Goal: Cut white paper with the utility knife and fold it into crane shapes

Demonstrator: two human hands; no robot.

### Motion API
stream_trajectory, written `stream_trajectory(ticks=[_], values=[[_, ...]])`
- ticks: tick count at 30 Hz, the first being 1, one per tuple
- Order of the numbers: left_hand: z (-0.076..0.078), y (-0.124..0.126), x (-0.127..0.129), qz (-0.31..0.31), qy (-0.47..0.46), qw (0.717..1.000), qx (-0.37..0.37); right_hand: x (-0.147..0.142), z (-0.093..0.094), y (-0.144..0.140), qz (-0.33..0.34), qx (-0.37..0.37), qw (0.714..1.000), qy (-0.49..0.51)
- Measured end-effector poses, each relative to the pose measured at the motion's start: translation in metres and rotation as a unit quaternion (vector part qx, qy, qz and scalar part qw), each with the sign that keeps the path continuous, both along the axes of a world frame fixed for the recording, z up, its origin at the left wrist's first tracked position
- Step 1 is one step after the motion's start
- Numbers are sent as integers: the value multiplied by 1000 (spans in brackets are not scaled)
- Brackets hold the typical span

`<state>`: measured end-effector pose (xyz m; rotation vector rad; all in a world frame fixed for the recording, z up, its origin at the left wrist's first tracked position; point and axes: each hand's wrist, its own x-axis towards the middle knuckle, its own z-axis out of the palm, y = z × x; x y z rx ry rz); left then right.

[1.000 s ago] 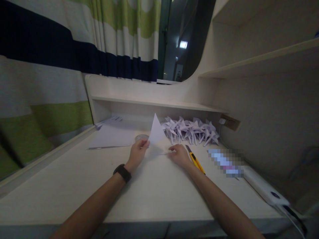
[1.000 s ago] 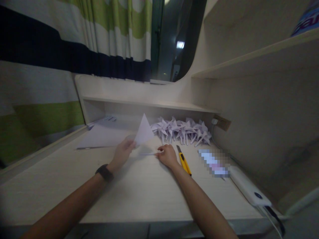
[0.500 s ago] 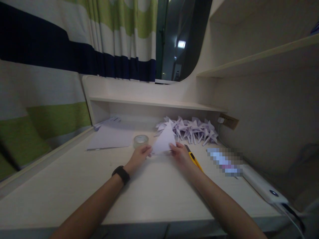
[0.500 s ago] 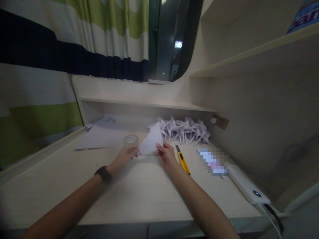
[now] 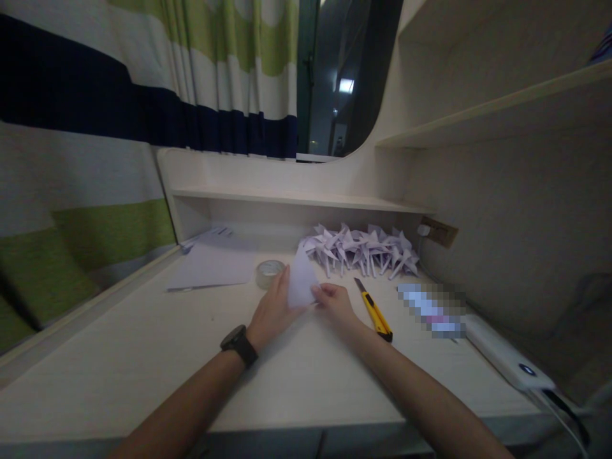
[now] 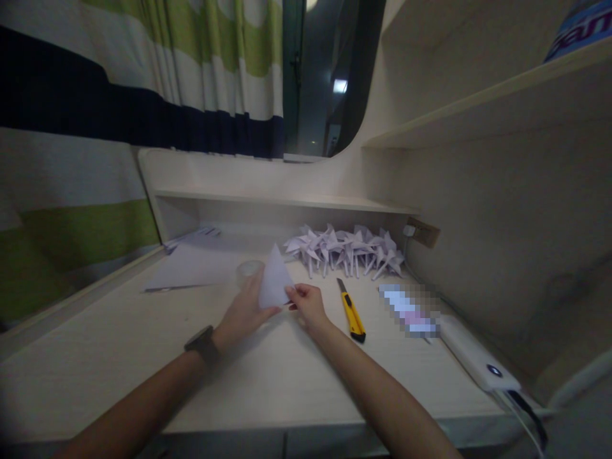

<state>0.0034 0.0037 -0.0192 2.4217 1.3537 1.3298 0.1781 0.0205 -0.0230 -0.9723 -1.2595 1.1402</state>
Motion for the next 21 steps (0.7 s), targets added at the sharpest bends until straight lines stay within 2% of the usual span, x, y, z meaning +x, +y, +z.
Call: stream_trajectory(ticks=[4,9,13,21], values=[[5,-6,3,36,6,999,12,-3,0,-3,-16,-8,1000,21],[0,-2,1,11,42,999,33,-1,2,-4,6,-28,999,34],[-4,3,-3,2,37,999,20,0,2,-2,17,-39,998,54],[2,-2,0,-28,36,999,4,-1,7,-5,16,-27,999,34]])
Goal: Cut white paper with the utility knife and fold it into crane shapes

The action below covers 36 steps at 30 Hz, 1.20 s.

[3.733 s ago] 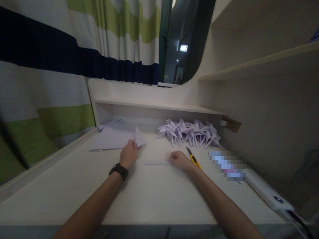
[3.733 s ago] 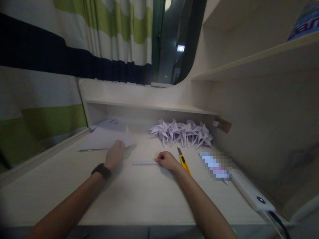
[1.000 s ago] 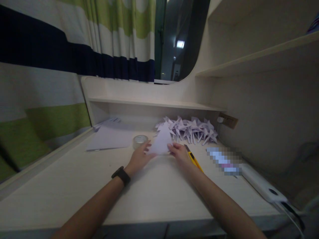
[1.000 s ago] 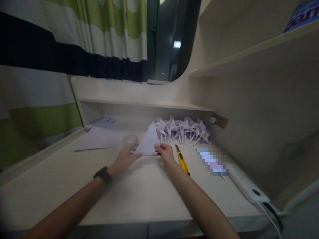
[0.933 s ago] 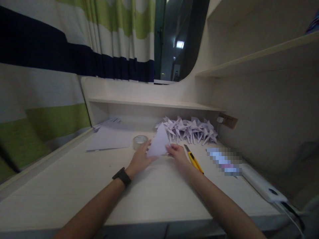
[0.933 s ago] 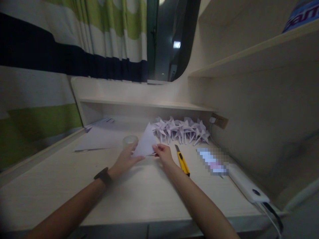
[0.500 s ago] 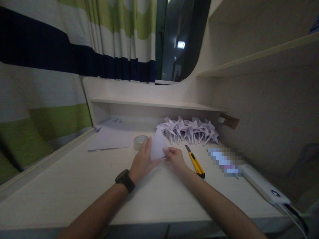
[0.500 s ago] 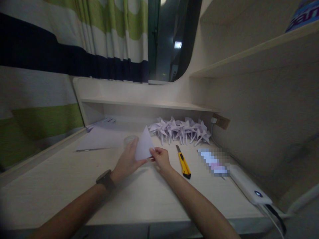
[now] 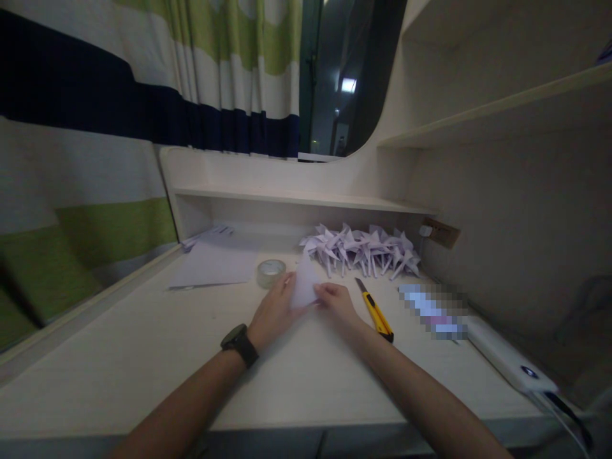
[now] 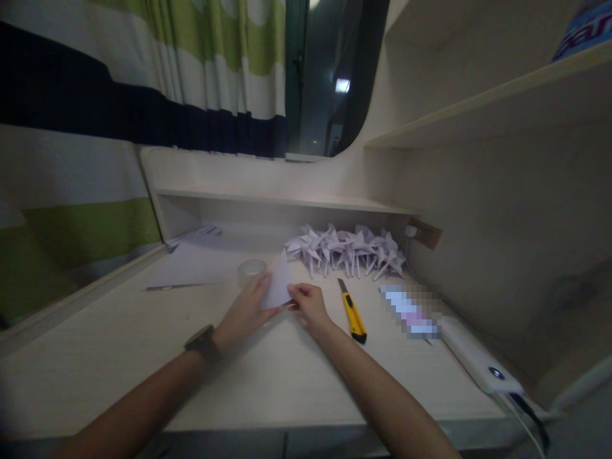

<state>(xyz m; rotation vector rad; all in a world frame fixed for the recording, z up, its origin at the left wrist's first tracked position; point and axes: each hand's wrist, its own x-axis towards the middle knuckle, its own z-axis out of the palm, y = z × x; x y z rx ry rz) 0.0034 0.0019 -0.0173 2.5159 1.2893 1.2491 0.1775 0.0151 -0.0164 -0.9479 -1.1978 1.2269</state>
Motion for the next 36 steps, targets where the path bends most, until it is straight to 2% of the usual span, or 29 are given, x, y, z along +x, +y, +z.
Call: stream_trajectory(ticks=[8,13,16,19,23,29,33,36], values=[[-12,7,-1,-18,-3,1000,-15,5,8,0,-13,32,998,-57],[-11,6,0,-27,-4,999,-31,7,7,1,-26,22,997,-66],[-8,5,3,-49,-33,998,-39,7,7,3,-33,21,997,-67],[-6,5,5,-57,-101,989,-87,8,9,4,-19,21,997,-68],[-2,4,4,-46,-204,964,-166,9,12,5,9,23,998,-61],[8,10,-5,-25,-319,926,-199,15,10,7,-7,25,997,-75],[5,20,-13,-56,-407,870,-273,24,6,16,-38,33,996,-67],[1,24,-16,-116,-449,824,-326,30,2,23,-49,36,997,-54]])
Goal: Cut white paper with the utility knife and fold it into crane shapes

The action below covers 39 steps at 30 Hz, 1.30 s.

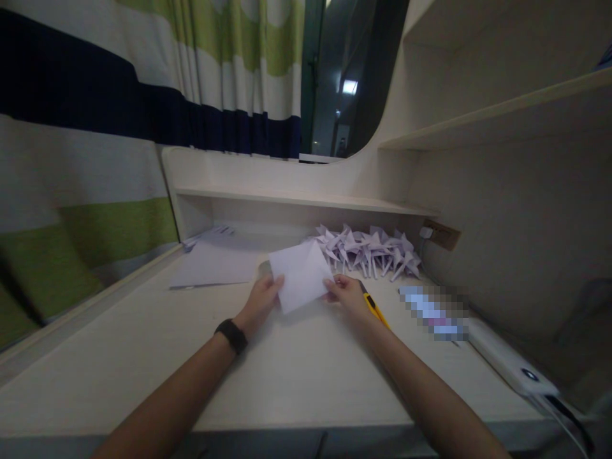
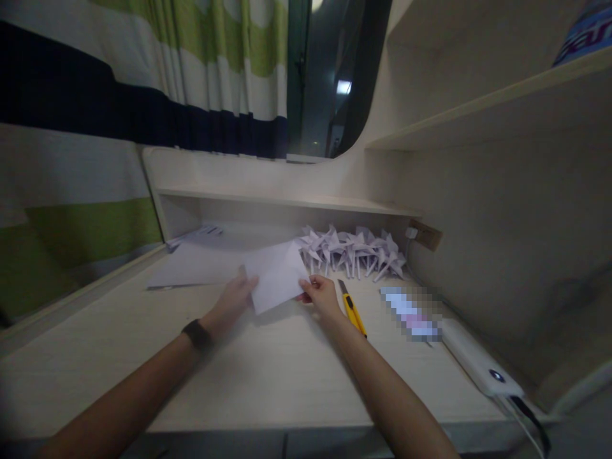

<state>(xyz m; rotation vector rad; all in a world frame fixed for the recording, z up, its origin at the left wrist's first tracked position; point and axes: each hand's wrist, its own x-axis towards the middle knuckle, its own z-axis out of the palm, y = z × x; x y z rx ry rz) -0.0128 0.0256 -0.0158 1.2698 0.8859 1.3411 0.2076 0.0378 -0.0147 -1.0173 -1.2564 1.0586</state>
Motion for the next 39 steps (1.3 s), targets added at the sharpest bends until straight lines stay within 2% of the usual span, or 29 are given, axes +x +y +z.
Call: stream_trajectory(ticks=[2,4,7,13,22,30,39], values=[[-2,1,-1,-53,-33,998,-4,2,-2,2,8,5,1000,-1],[-2,1,0,-75,-53,996,-4,3,-1,2,22,9,1000,-3],[2,-3,1,-73,-55,996,-10,4,4,-3,45,8,999,0],[12,-7,-7,-53,-39,997,-38,14,14,-7,135,-12,990,-47],[8,4,-18,-8,12,998,-57,17,7,6,47,-30,998,-7],[15,8,-28,50,99,993,-42,25,3,11,65,-42,997,-25],[19,7,-37,8,106,993,-48,35,8,11,79,-50,995,-30]])
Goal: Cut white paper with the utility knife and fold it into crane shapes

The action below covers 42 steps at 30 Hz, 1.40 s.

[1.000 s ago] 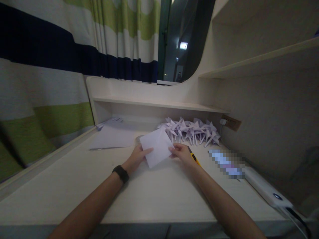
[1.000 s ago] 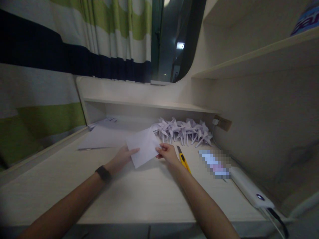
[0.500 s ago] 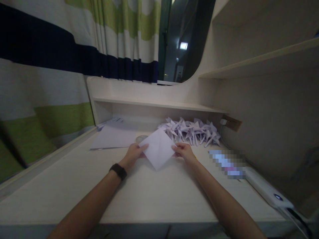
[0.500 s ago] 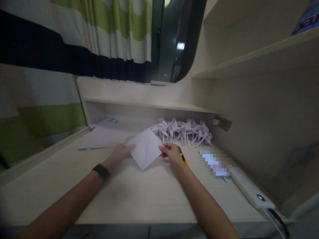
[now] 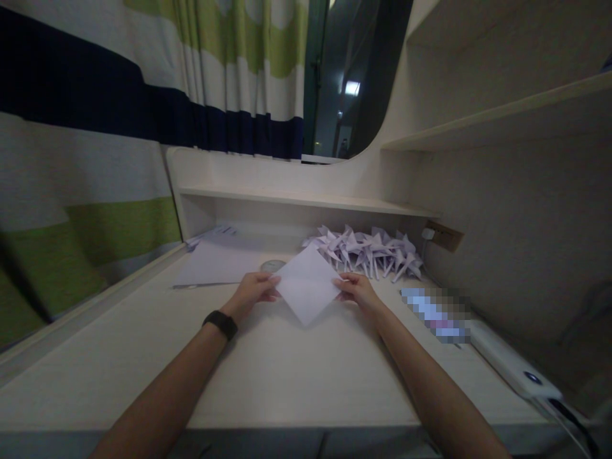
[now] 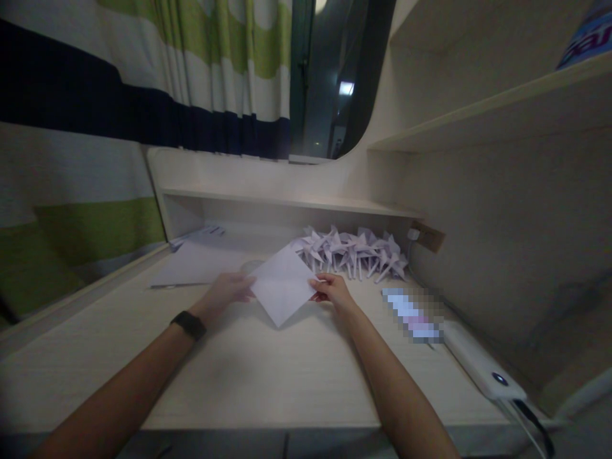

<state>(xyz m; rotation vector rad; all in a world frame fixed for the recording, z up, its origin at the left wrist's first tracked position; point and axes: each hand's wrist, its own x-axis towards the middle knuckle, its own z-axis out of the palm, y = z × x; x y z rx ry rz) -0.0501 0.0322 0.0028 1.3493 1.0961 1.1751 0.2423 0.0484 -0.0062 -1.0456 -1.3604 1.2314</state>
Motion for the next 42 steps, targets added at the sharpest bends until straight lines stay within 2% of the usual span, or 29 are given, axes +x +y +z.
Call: stream_trajectory(ticks=[4,8,11,15,17,20,22,24,29,35,42], values=[[-2,3,-2,-30,-19,999,-9,-1,1,-5,54,-20,998,-5],[-3,5,-4,-44,-46,998,-29,-1,3,-6,57,-34,997,26],[-3,5,-4,-39,-67,996,-35,-1,8,-7,50,-22,997,46],[-4,6,-7,-33,-102,994,-14,0,16,-11,74,9,997,37],[-4,7,-9,-36,-119,992,1,1,20,-14,102,6,994,24],[-2,9,-11,-41,-124,991,20,3,23,-17,185,-5,983,5],[0,8,-12,-38,-122,991,29,4,22,-16,198,2,980,-4],[2,6,-12,-44,-121,991,37,5,18,-13,165,19,986,-1],[7,0,-12,-129,-91,987,35,7,10,-6,98,26,994,29],[5,-1,-3,-46,-4,998,49,7,13,-5,58,-8,995,86],[8,-7,5,-77,12,996,54,4,16,-4,-18,-37,991,127]])
